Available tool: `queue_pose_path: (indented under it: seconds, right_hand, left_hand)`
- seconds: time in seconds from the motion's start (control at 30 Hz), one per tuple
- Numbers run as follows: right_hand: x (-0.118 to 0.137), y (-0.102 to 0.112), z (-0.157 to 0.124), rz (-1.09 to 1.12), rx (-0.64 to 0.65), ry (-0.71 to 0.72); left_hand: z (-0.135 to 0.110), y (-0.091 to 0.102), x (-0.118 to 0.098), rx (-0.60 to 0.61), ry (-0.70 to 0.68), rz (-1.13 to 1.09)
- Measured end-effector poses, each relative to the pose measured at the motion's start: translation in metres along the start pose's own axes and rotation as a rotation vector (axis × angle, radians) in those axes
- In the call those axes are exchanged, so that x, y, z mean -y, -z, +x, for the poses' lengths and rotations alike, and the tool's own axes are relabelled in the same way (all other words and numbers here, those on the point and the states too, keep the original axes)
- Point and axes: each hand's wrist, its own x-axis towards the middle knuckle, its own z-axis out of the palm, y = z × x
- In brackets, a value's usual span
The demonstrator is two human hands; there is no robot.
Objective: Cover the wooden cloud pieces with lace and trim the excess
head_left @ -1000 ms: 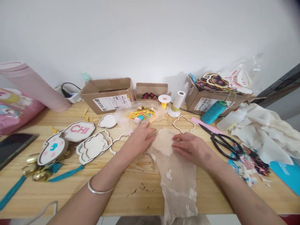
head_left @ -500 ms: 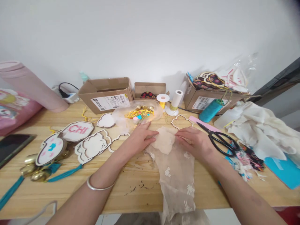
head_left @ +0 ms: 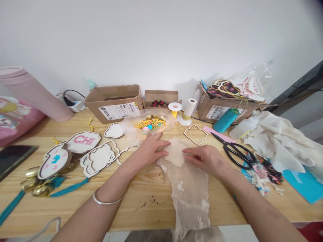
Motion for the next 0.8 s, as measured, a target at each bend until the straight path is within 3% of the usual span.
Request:
queue_pose_path:
  seconds: [0.6,0.8]
  right_hand:
    - [-0.0019,0.0019,-0.0005,-0.014,0.1,-0.007]
    - [0.0005,0.0033,0.0006,0.001,0.022,-0.049]
  left_hand:
    - [0.0013,-0.0012,0.0045,-0.002,0.009,-0.009]
    - [-0.0009,-0.0006,0.0013,-0.099,0.007,0.018]
